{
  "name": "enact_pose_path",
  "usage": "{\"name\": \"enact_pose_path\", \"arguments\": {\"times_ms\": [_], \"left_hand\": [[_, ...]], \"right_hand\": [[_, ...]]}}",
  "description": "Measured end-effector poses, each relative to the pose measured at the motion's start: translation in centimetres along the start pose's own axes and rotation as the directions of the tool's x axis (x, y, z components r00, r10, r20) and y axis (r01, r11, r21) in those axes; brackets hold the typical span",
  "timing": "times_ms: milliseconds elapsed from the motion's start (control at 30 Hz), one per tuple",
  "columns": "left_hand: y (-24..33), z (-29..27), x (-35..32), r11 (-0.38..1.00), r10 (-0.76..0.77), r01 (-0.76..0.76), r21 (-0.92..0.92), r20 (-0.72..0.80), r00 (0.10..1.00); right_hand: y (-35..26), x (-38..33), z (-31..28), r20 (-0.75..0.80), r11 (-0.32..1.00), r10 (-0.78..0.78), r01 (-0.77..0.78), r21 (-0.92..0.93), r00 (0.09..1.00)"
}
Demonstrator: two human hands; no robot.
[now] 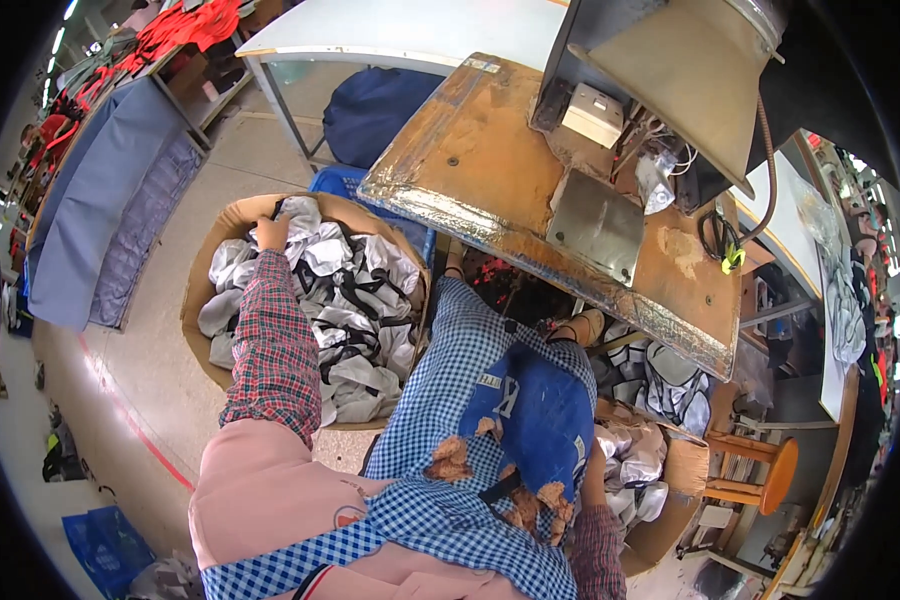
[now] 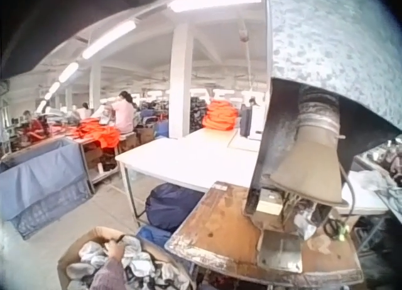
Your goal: Assembling and aligning white fabric components with black trim using a pressing machine on a production line.
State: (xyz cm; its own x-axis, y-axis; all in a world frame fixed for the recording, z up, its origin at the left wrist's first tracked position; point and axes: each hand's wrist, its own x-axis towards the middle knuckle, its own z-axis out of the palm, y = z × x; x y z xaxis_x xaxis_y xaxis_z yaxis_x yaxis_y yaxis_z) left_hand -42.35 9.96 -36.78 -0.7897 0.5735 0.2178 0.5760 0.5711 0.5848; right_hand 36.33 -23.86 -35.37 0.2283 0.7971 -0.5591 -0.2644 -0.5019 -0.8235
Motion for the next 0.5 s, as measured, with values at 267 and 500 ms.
{"name": "enact_pose_path", "arguments": {"times_ms": [267, 500], "left_hand": [[2.4, -2.8, -3.8, 0.965, 0.130, -0.122, -0.233, 0.017, 0.991], [13.1, -16.4, -13.6, 0.804, 0.554, -0.375, -0.461, 0.352, 0.754]], "right_hand": [[-6.1, -5.4, 2.2, 0.066, 0.246, -0.420, 0.183, -0.952, 0.905], [-18.3, -7.8, 18.0, 0.352, 0.265, -0.667, 0.651, -0.711, 0.656]]}}
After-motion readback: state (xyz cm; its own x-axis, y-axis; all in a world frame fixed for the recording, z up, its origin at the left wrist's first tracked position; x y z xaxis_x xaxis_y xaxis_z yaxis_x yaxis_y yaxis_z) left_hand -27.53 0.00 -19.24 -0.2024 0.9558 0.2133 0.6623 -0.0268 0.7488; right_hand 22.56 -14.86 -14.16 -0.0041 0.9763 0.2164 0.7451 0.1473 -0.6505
